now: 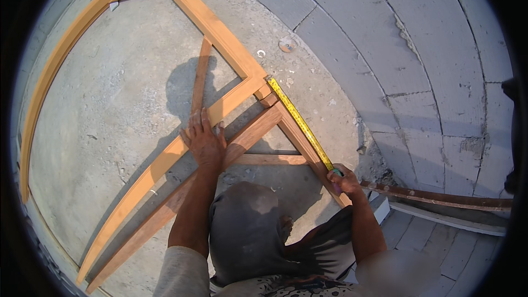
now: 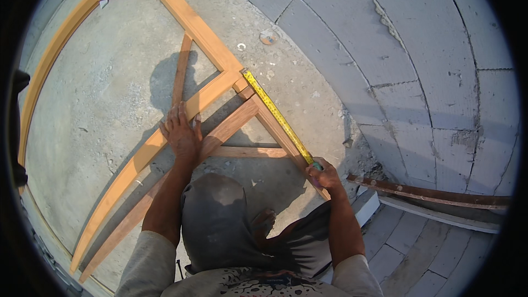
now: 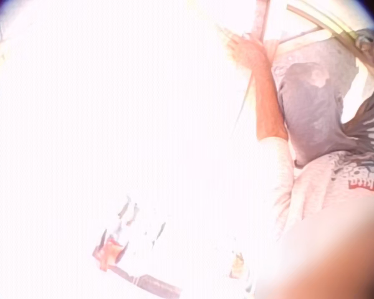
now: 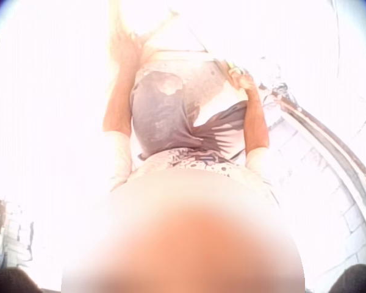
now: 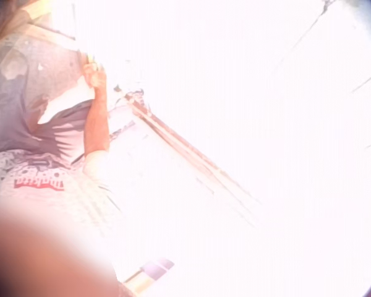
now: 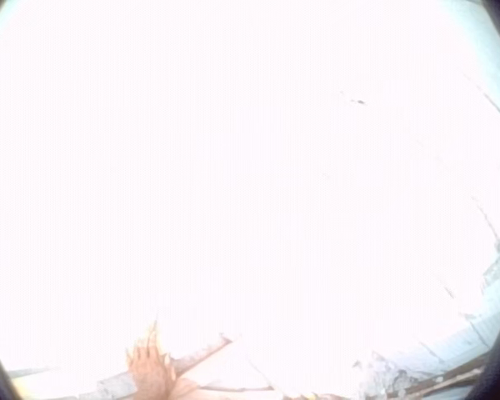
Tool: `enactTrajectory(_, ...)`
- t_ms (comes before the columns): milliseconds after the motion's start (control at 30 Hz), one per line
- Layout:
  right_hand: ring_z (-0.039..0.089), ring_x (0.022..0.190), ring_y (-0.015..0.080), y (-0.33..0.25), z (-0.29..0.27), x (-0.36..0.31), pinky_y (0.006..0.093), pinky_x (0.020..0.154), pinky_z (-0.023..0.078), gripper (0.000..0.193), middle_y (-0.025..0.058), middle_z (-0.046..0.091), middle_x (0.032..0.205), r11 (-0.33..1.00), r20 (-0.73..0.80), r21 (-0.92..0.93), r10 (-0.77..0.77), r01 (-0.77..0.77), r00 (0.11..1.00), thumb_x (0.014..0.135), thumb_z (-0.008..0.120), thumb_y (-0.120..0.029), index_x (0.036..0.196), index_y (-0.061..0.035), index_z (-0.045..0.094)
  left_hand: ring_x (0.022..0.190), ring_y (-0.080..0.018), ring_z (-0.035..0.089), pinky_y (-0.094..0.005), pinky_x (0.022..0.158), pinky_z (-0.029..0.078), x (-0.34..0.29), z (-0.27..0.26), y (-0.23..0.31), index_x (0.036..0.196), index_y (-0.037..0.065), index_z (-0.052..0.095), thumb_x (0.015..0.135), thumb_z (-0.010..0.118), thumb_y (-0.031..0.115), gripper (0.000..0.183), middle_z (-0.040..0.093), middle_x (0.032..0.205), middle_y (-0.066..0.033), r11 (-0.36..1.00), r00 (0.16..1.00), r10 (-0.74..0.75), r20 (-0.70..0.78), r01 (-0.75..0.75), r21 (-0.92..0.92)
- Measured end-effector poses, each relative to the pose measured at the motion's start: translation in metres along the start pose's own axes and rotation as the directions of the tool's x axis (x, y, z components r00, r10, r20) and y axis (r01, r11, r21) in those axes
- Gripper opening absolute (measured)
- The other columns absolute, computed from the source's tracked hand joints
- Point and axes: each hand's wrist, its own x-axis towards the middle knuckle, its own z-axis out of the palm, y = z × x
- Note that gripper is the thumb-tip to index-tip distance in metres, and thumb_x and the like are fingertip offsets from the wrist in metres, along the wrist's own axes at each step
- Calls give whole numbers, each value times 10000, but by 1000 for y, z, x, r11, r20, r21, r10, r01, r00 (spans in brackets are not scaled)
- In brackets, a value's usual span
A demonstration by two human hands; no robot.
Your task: The person assembles a wooden frame on a concrete floor with another worker. They position and align several wooden planks, then use a tape measure to check dimensions. The person also picks up and moves a piece of wood and a metal bar before returning to the frame.
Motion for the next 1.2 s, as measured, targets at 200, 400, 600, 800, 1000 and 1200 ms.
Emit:
enactTrajectory(200,618,778,149,-4,2,3,293,730,492,284,56,640,835,996,-31,-68,-53,51,998,786,698,-253,997,-68,656,1367,-282,374,-582,1144,165,-1,2,-1,1433,136,407,961,522,436,571,439,1434,-96,1000,1000,14,-26,-14,6)
enactTrajectory(400,631,814,249,28,8,23,342,732,519,124,105,621,906,703,-13,-489,-598,517,801,771,726,-196,877,-152,680,1360,-291,378,-594,1135,174,1,2,-1,1435,132,405,965,511,443,574,439,1427,-107,1000,999,22,-31,-22,4)
enactTrajectory(600,625,874,269,46,15,33,378,746,499,178,66,640,966,549,-10,-616,-723,565,691,780,720,-211,950,-165,689,1381,-263,353,-576,1152,131,0,2,0,1442,136,396,965,503,439,575,424,1445,-80,1000,1000,3,3,-3,18)
enactTrajectory(800,603,899,264,40,11,27,367,724,474,248,50,630,998,145,159,-796,-887,587,434,785,703,-145,1015,-230,668,1387,-260,345,-565,1164,93,0,3,0,1456,140,376,969,496,432,581,420,1447,-86,1000,1000,3,4,-3,14)
enactTrajectory(1000,570,861,307,38,27,26,406,773,472,347,81,635,959,698,-126,-524,-631,489,766,765,762,-216,1055,-86,623,1387,-277,345,-570,1162,105,1,4,-1,1457,137,373,966,498,441,591,415,1452,-94,1000,1000,-4,19,4,20)
enactTrajectory(1200,549,829,309,36,40,30,417,793,465,404,97,638,886,681,-184,-544,-667,490,722,767,769,-263,1071,-44,617,1391,-281,340,-573,1162,111,0,3,-1,1458,134,370,961,504,440,599,409,1457,-102,1000,999,-5,34,4,18)
